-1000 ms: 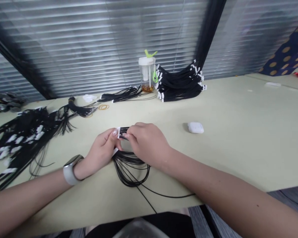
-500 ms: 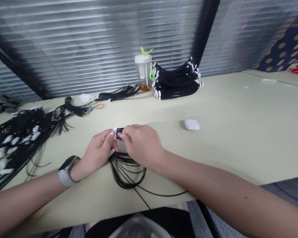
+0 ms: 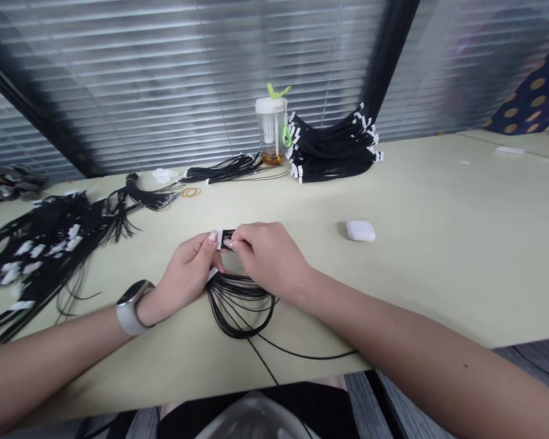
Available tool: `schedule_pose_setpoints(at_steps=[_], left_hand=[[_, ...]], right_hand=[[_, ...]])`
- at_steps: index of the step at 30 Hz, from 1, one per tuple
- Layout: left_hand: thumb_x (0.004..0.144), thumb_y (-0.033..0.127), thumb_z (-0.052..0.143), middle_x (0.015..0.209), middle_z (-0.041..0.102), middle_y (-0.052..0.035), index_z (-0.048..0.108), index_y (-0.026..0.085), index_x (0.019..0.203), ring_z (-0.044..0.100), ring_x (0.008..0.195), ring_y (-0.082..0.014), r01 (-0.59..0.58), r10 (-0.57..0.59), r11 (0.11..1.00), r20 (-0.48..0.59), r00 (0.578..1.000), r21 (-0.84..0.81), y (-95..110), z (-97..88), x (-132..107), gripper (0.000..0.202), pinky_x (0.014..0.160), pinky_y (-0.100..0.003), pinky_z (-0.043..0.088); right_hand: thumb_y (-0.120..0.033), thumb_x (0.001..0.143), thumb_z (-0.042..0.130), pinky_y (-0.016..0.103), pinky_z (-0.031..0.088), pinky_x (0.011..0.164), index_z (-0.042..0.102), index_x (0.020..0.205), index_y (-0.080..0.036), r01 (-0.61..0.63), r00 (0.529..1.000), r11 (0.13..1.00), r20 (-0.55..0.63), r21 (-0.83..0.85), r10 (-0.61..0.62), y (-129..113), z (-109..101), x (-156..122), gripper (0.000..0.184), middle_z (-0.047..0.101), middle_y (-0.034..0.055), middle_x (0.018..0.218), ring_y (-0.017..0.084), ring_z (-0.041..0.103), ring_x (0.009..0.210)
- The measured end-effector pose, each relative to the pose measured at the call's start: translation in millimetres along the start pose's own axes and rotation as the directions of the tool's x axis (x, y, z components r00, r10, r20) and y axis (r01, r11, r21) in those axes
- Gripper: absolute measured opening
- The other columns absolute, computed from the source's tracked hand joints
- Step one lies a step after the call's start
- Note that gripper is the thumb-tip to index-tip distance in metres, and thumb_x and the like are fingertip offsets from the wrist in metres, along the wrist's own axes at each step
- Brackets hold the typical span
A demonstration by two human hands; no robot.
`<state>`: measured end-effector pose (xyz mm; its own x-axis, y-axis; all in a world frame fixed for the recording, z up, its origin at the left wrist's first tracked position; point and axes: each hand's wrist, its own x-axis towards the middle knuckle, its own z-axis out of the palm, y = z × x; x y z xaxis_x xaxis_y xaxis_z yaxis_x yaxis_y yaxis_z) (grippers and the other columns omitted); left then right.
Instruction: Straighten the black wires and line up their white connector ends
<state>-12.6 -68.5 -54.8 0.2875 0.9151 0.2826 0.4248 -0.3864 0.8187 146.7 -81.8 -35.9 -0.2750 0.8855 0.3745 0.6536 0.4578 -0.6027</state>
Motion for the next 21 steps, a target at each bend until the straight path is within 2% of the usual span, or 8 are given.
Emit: schedule_pose_setpoints(at_steps=[4,6,9,13,14,16,19,21], left_hand=[[0.089,0.039,0.036,0.053,0.053,0.0013,0.054,0.015,0.065,0.045,0.05,-0.0101,0.027,-0.027,1.0,-0.001,1.0,0.0,-1.1,-0.3,1.8,0.038,0.051,-0.022,0.036],[0.089,0.038,0.035,0.052,0.052,0.0007,0.053,0.015,0.062,0.046,0.051,-0.0105,0.047,-0.047,0.999,-0.033,0.998,-0.006,-2.2,-0.6,3.8,0.04,0.053,-0.023,0.037],[0.089,0.041,0.034,0.055,0.055,-0.001,0.051,0.016,0.057,0.048,0.054,-0.0119,0.091,-0.096,0.995,-0.118,0.988,-0.046,-5.8,-1.1,7.9,0.044,0.055,-0.024,0.038],[0.087,0.046,0.036,0.058,0.058,-0.0021,0.052,0.016,0.06,0.052,0.058,-0.0141,0.156,-0.179,0.98,-0.198,0.964,-0.126,-14.1,-1.6,13.6,0.043,0.056,-0.025,0.04],[0.087,0.046,0.036,0.057,0.058,-0.0021,0.052,0.016,0.06,0.053,0.06,-0.0145,0.159,-0.186,0.978,-0.215,0.959,-0.136,-16.1,-1.6,14.8,0.043,0.057,-0.025,0.04],[0.086,0.047,0.037,0.056,0.058,-0.0021,0.053,0.016,0.061,0.055,0.061,-0.0151,0.158,-0.193,0.975,-0.245,0.95,-0.155,-19.1,-1.4,16.8,0.042,0.058,-0.026,0.041],[0.085,0.048,0.039,0.056,0.058,-0.0016,0.055,0.016,0.065,0.055,0.06,-0.0152,0.175,-0.223,0.966,-0.269,0.937,-0.192,-20.1,-0.6,18.4,0.04,0.054,-0.025,0.039],[0.085,0.048,0.039,0.054,0.056,-0.0009,0.055,0.016,0.067,0.054,0.058,-0.0151,0.193,-0.25,0.956,-0.27,0.93,-0.22,-19.2,-0.1,18.5,0.039,0.052,-0.025,0.039]], right_hand=[[-0.024,0.08,0.05,0.02,0.037,0.054,0.06,0.072,-0.016,-0.141,0.98,0.973,0.168,0.185,0.11,11.1,-12.2,9.5,0.015,0.061,-0.0011,0.061,0.009,0.053,0.056],[-0.024,0.076,0.054,0.021,0.04,0.056,0.06,0.072,-0.016,-0.183,0.967,0.967,0.212,0.179,0.144,17.6,-19.0,13.5,0.011,0.061,0.0,0.063,0.01,0.055,0.059],[-0.024,0.07,0.061,0.023,0.039,0.058,0.059,0.077,-0.016,-0.093,0.99,0.995,0.1,-0.04,0.097,19.1,-26.6,14.6,0.01,0.06,0.0014,0.07,0.011,0.054,0.062],[-0.036,0.067,0.065,0.024,0.032,0.051,0.052,0.07,-0.018,0.0,0.99,0.932,-0.13,-0.363,-0.05,2.5,-33.5,6.4,0.022,0.056,0.0022,0.071,0.011,0.045,0.057],[-0.038,0.069,0.064,0.025,0.029,0.047,0.049,0.061,-0.018,-0.015,0.994,0.923,-0.103,-0.384,-0.027,-1.9,-34.8,3.7,0.026,0.053,0.0008,0.061,0.01,0.041,0.051],[-0.038,0.073,0.059,0.025,0.024,0.042,0.045,0.048,-0.018,-0.024,0.994,0.938,0.096,-0.346,0.061,-7.3,-35.8,-1.1,0.035,0.046,-0.0012,0.046,0.008,0.034,0.043],[-0.021,0.074,0.053,0.023,0.029,0.043,0.051,0.049,-0.019,0.024,0.888,0.985,0.457,-0.17,0.057,-7.4,-33.1,-4.9,0.025,0.051,-0.0025,0.049,0.008,0.039,0.044],[-0.01,0.068,0.049,0.022,0.031,0.045,0.051,0.051,-0.019,0.053,0.848,0.986,0.529,-0.157,0.039,-5.8,-31.1,-5.0,0.019,0.053,-0.0031,0.052,0.008,0.043,0.048]])
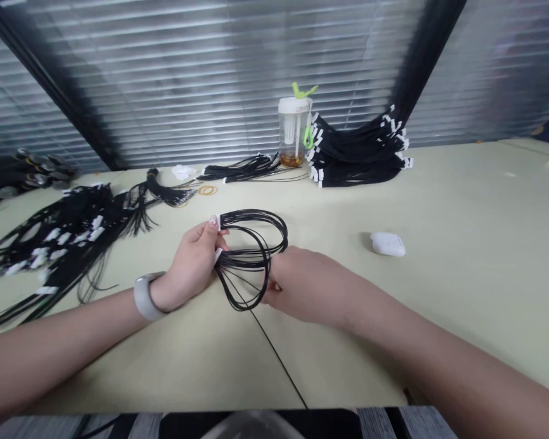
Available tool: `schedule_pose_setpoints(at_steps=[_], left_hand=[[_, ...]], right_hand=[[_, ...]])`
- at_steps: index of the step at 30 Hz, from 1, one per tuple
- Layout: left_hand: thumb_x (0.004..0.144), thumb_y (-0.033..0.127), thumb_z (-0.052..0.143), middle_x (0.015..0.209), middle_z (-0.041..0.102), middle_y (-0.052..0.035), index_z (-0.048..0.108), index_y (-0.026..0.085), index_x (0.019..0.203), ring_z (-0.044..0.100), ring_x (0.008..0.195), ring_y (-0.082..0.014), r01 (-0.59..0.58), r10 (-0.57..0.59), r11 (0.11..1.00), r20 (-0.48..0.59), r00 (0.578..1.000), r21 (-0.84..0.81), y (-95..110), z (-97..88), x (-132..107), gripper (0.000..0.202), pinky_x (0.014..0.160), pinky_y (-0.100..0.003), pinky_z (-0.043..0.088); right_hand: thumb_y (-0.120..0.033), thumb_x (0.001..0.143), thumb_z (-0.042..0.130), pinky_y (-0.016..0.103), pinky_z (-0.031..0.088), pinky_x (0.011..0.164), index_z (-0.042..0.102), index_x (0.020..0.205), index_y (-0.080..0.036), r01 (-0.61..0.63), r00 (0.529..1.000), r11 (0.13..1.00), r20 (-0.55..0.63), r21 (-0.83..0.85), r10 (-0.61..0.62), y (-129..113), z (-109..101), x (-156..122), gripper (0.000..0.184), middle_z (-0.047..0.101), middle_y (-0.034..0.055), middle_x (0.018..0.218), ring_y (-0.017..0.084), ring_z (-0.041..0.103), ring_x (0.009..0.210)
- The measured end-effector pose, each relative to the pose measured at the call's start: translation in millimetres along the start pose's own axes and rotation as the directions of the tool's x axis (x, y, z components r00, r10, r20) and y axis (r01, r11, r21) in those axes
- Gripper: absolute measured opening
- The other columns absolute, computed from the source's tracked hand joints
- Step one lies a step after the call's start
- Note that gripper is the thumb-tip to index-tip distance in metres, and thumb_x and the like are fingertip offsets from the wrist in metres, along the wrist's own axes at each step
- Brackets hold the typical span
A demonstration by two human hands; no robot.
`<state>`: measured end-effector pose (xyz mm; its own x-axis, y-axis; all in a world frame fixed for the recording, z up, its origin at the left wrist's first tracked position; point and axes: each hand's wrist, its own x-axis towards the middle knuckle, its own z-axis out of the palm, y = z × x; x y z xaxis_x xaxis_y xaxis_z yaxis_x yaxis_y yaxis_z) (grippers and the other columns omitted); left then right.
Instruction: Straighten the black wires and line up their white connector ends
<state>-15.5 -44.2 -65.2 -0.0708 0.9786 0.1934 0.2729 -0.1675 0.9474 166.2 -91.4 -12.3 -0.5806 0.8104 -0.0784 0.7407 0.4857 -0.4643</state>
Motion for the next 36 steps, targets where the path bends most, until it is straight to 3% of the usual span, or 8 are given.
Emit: schedule_pose_setpoints(at_steps=[9,13,18,20,23,26,32,36], left_hand=[[0.086,0.047,0.037,0.051,0.052,-0.0004,0.053,0.017,0.062,0.055,0.061,-0.0158,-0.002,0.002,1.0,-0.004,1.0,-0.028,-3.5,0.2,2.0,0.042,0.057,-0.026,0.039],[0.084,0.05,0.039,0.051,0.052,-0.0008,0.053,0.016,0.064,0.053,0.058,-0.0161,0.017,-0.017,0.999,-0.012,1.0,-0.042,-4.9,0.4,3.6,0.042,0.053,-0.026,0.038],[0.083,0.052,0.039,0.058,0.056,-0.0019,0.052,0.015,0.062,0.05,0.053,-0.0137,0.029,-0.028,0.999,0.025,0.999,-0.043,-2.1,-0.2,1.7,0.045,0.053,-0.026,0.039],[0.084,0.051,0.038,0.061,0.058,-0.0027,0.052,0.015,0.06,0.052,0.056,-0.0138,0.023,-0.022,0.999,0.025,0.999,-0.037,-1.2,-0.4,1.1,0.045,0.055,-0.026,0.039],[0.084,0.051,0.038,0.059,0.057,-0.0023,0.053,0.015,0.062,0.052,0.057,-0.0142,0.033,-0.033,0.998,0.013,0.999,-0.047,-1.2,-0.2,1.2,0.044,0.054,-0.025,0.038],[0.083,0.051,0.039,0.055,0.055,-0.0011,0.054,0.015,0.064,0.049,0.053,-0.0134,0.062,-0.061,0.995,0.015,0.998,-0.077,-0.9,0.1,1.4,0.043,0.052,-0.025,0.037],[0.084,0.044,0.041,0.056,0.055,-0.0013,0.054,0.015,0.065,0.048,0.052,-0.0124,0.063,-0.06,0.995,0.041,0.997,-0.071,2.1,-0.3,0.9,0.037,0.05,-0.024,0.036],[0.083,0.047,0.042,0.054,0.053,-0.0002,0.054,0.014,0.066,0.045,0.047,-0.0114,0.07,-0.065,0.995,0.064,0.996,-0.075,-1.7,-0.4,2.7,0.039,0.046,-0.023,0.035]], right_hand=[[-0.015,0.068,0.049,0.025,0.032,0.044,0.061,0.057,-0.023,-0.22,0.97,0.956,-0.144,-0.195,0.194,22.8,-17.7,2.0,0.018,0.06,0.0005,0.059,0.013,0.049,0.049],[-0.019,0.072,0.052,0.034,0.045,0.059,0.069,0.079,-0.022,-0.31,0.836,0.944,-0.506,-0.111,0.215,32.5,-20.5,7.8,0.018,0.067,0.0053,0.076,0.021,0.06,0.07],[-0.024,0.083,0.05,0.032,0.052,0.072,0.063,0.102,-0.022,0.157,0.591,0.943,-0.793,0.294,0.149,14.9,-10.9,10.2,0.023,0.065,0.0043,0.097,0.016,0.063,0.081],[-0.03,0.086,0.048,0.03,0.053,0.059,0.05,0.12,-0.025,0.268,0.622,0.843,-0.752,0.467,0.219,8.1,-9.5,9.3,0.034,0.065,0.0003,0.077,0.012,0.061,0.058],[-0.033,0.085,0.049,0.026,0.049,0.047,0.029,0.134,-0.028,0.239,0.798,0.712,-0.552,0.66,0.244,5.1,-12.5,6.6,0.053,0.062,-0.0038,0.063,0.01,0.055,0.043],[-0.033,0.084,0.05,0.025,0.049,0.048,0.051,0.115,-0.023,0.006,0.95,0.742,-0.236,0.671,0.206,6.4,-15.4,3.0,0.032,0.067,0.0009,0.075,0.009,0.056,0.044],[-0.026,0.079,0.055,0.025,0.049,0.054,0.061,0.103,-0.02,-0.151,0.956,0.798,-0.12,0.584,0.269,5.4,-16.8,-2.6,0.025,0.068,0.0024,0.072,0.012,0.062,0.056],[-0.028,0.076,0.061,0.026,0.051,0.067,0.066,0.082,-0.018,0.083,0.932,0.567,-0.265,0.82,0.247,3.3,-20.0,-1.6,0.013,0.067,0.0031,0.075,0.012,0.063,0.068]])
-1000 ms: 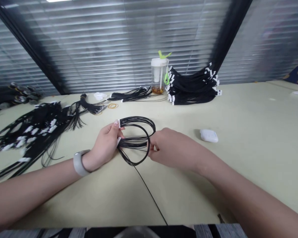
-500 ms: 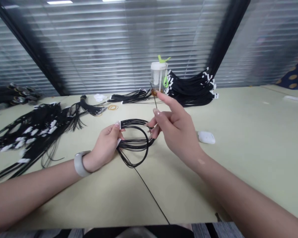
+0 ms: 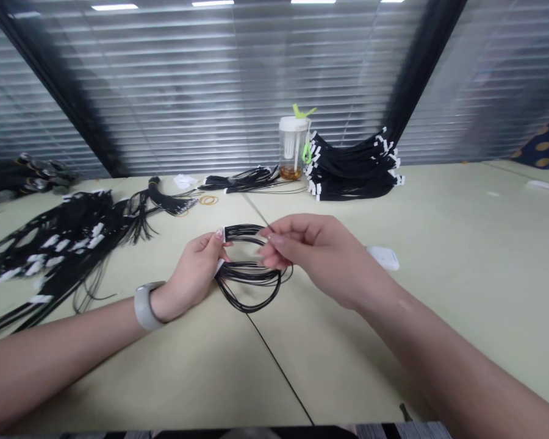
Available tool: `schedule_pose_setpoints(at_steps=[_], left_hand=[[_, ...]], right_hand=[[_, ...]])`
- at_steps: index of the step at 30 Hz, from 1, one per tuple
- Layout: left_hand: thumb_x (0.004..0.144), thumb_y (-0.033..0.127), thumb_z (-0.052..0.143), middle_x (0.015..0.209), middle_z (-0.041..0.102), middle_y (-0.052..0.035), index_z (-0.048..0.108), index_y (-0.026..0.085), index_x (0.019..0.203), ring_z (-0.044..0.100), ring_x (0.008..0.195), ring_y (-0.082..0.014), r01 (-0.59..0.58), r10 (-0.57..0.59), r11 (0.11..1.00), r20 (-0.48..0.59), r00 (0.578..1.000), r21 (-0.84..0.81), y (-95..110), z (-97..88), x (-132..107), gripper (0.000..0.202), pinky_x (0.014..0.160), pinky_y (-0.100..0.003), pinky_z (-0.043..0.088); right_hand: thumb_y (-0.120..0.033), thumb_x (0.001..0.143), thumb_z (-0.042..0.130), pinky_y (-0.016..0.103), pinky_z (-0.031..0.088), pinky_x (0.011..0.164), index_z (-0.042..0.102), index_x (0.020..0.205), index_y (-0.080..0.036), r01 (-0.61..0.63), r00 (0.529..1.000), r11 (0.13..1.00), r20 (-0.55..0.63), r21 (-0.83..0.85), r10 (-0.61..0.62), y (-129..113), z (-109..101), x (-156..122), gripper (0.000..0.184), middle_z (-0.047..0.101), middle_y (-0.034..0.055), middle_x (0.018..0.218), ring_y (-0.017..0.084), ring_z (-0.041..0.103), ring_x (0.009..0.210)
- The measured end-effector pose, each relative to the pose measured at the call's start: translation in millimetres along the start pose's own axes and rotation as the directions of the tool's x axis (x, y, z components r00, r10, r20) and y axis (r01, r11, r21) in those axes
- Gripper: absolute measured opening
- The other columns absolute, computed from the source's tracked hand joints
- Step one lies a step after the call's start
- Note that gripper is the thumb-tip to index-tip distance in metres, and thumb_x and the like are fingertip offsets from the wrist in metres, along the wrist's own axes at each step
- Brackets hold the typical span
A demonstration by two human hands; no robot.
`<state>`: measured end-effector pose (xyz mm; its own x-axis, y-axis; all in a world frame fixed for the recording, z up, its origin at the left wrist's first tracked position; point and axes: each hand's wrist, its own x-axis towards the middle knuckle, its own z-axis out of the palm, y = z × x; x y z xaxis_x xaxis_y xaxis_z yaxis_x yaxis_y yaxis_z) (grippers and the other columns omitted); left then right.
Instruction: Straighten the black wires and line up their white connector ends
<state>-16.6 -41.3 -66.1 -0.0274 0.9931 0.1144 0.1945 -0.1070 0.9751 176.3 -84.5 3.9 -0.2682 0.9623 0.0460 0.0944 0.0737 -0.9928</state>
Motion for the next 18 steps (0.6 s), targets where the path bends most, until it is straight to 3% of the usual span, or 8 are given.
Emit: schedule_pose_setpoints(at_steps=[3,6,10,15,18], left_hand=[[0.083,0.048,0.042,0.053,0.053,0.0001,0.055,0.014,0.066,0.045,0.046,-0.0112,-0.01,0.01,1.0,0.031,0.999,0.007,-2.0,-0.6,-0.2,0.04,0.046,-0.023,0.035],[0.084,0.049,0.041,0.054,0.055,0.0001,0.055,0.015,0.066,0.046,0.048,-0.011,-0.033,0.031,0.999,0.046,0.998,0.036,-0.3,-1.4,-3.2,0.041,0.046,-0.022,0.035],[0.084,0.051,0.039,0.052,0.052,0.0013,0.054,0.015,0.063,0.045,0.047,-0.0102,-0.07,0.068,0.997,0.074,0.995,0.028,2.1,-2.4,-7.1,0.044,0.048,-0.022,0.035],[0.086,0.047,0.038,0.048,0.047,0.0025,0.051,0.015,0.055,0.04,0.046,-0.0085,-0.12,0.114,0.992,0.161,0.98,0.029,1.0,-2.7,-8.4,0.047,0.049,-0.022,0.033],[0.086,0.045,0.038,0.047,0.046,0.0028,0.052,0.015,0.056,0.04,0.046,-0.009,-0.148,0.137,0.988,0.203,0.97,0.043,1.4,-2.9,-9.2,0.045,0.049,-0.022,0.032]], right_hand=[[-0.024,0.072,0.066,0.028,0.05,0.074,0.067,0.08,-0.018,0.003,1.0,0.944,-0.021,0.329,0.004,4.6,3.2,3.6,0.01,0.065,0.0011,0.072,0.01,0.06,0.065],[-0.021,0.074,0.063,0.027,0.049,0.072,0.068,0.083,-0.017,-0.069,0.997,0.894,-0.005,0.442,0.079,15.4,7.5,10.6,0.011,0.057,-0.0031,0.056,0.005,0.051,0.05],[-0.024,0.08,0.057,0.023,0.049,0.067,0.066,0.081,-0.017,-0.073,0.986,0.891,-0.103,0.448,0.132,26.7,9.8,20.9,0.012,0.05,-0.0062,0.05,0.002,0.041,0.043],[-0.017,0.078,0.059,0.021,0.048,0.069,0.066,0.075,-0.012,-0.172,0.973,0.908,-0.081,0.383,0.218,29.4,10.6,24.8,0.009,0.061,0.0014,0.071,0.004,0.054,0.059],[-0.02,0.077,0.059,0.019,0.046,0.062,0.066,0.081,-0.014,-0.135,0.982,0.932,-0.077,0.336,0.17,30.1,11.8,23.1,0.01,0.057,-0.0011,0.068,0.004,0.051,0.058]])
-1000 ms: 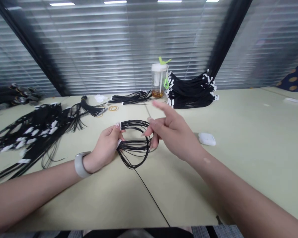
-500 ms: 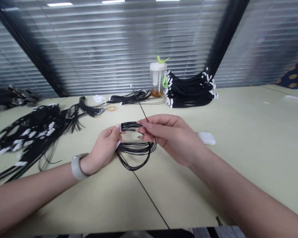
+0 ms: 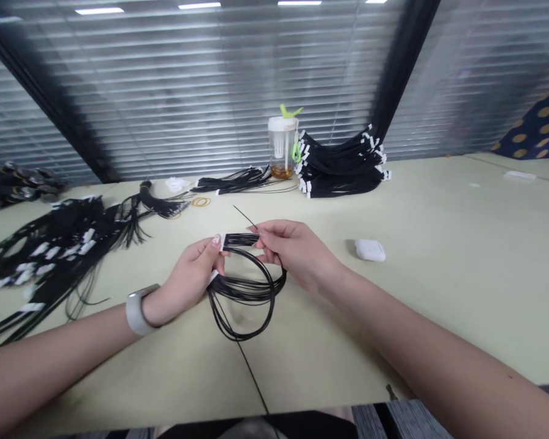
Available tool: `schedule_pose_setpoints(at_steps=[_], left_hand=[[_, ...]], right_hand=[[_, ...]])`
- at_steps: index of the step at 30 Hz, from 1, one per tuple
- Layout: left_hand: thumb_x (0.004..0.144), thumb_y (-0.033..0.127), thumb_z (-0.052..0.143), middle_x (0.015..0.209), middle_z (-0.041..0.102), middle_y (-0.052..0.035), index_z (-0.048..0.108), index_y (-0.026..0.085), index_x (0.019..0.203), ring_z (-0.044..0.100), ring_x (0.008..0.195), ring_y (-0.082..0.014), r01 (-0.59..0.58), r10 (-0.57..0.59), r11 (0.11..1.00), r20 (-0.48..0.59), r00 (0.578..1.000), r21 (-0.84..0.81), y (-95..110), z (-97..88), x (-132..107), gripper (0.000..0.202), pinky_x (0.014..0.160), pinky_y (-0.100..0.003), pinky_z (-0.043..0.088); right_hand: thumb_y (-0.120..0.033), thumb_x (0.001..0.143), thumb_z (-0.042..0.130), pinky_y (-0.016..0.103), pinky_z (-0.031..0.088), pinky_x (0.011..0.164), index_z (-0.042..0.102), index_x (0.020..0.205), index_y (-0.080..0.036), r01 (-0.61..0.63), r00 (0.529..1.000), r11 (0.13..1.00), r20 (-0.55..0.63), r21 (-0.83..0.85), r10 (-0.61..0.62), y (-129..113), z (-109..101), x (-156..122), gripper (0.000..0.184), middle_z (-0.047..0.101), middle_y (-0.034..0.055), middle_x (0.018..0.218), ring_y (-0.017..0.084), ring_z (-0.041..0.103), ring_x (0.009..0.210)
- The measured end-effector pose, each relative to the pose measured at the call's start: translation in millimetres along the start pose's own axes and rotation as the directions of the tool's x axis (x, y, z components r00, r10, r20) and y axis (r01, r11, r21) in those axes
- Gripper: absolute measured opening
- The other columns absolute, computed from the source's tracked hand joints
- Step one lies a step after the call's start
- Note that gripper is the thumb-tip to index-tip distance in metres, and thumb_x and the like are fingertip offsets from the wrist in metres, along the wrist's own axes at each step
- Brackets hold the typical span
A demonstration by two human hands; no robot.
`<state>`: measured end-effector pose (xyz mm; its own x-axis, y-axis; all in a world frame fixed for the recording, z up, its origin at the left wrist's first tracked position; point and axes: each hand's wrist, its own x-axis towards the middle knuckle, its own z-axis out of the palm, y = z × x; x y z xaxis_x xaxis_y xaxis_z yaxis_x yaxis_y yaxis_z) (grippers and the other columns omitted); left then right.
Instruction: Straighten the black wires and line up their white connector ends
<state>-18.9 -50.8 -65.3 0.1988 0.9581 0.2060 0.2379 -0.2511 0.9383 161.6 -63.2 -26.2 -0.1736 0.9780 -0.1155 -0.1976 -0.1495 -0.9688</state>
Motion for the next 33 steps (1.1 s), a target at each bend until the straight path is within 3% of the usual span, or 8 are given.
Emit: schedule_pose_setpoints(at_steps=[4,7,9,14,27,33], left_hand=[[0.087,0.042,0.037,0.049,0.047,0.0022,0.051,0.015,0.054,0.041,0.047,-0.009,-0.018,0.017,1.0,0.013,1.0,0.025,2.5,-0.1,-1.4,0.045,0.051,-0.023,0.033],[0.088,0.044,0.036,0.048,0.047,0.0026,0.052,0.015,0.057,0.04,0.046,-0.0089,-0.015,0.014,0.999,0.014,1.0,0.039,4.0,0.0,-2.1,0.045,0.05,-0.023,0.033],[0.088,0.044,0.035,0.048,0.046,0.0026,0.052,0.015,0.056,0.04,0.046,-0.0092,-0.017,0.016,0.999,0.012,1.0,0.048,4.6,0.1,-2.7,0.046,0.05,-0.023,0.033],[0.088,0.045,0.033,0.048,0.046,0.0027,0.051,0.016,0.058,0.04,0.046,-0.0097,-0.024,0.024,0.998,-0.001,1.0,0.054,7.3,1.1,-4.4,0.046,0.052,-0.023,0.034],[0.089,0.044,0.031,0.05,0.048,0.0024,0.051,0.015,0.061,0.042,0.047,-0.0094,-0.056,0.054,0.995,0.032,0.998,0.081,6.5,-0.6,-5.9,0.045,0.052,-0.023,0.035],[0.089,0.038,0.033,0.052,0.05,0.0025,0.05,0.016,0.065,0.042,0.048,-0.009,-0.108,0.097,0.988,0.096,0.991,0.11,11.6,0.4,-8.6,0.037,0.05,-0.022,0.034]], right_hand=[[-0.026,0.079,0.055,0.018,0.038,0.05,0.063,0.079,-0.016,0.143,0.99,0.943,0.052,-0.3,-0.133,-1.3,0.1,-4.4,0.014,0.051,-0.0044,0.057,0.004,0.044,0.051],[-0.03,0.08,0.051,0.019,0.034,0.047,0.06,0.078,-0.016,0.214,0.976,0.787,0.087,-0.578,-0.202,-4.5,-1.2,-7.4,0.017,0.049,-0.0052,0.049,0.006,0.045,0.047],[-0.032,0.079,0.052,0.02,0.034,0.047,0.058,0.075,-0.017,0.243,0.969,0.699,0.132,-0.672,-0.209,-6.2,-2.8,-8.4,0.017,0.051,-0.0045,0.049,0.007,0.049,0.048],[-0.036,0.078,0.052,0.021,0.033,0.047,0.057,0.065,-0.017,0.317,0.948,0.603,0.237,-0.732,-0.21,-7.2,-6.8,-8.0,0.023,0.051,-0.0033,0.05,0.007,0.044,0.048],[-0.032,0.079,0.051,0.021,0.033,0.047,0.06,0.069,-0.016,0.315,0.949,0.576,0.249,-0.754,-0.194,-8.3,-5.0,-11.5,0.022,0.05,-0.0025,0.052,0.008,0.044,0.049],[-0.031,0.082,0.047,0.021,0.027,0.048,0.058,0.067,-0.016,0.381,0.923,0.471,0.294,-0.796,-0.248,0.0,-2.5,-10.0,0.023,0.045,-0.0043,0.052,0.007,0.036,0.05]])
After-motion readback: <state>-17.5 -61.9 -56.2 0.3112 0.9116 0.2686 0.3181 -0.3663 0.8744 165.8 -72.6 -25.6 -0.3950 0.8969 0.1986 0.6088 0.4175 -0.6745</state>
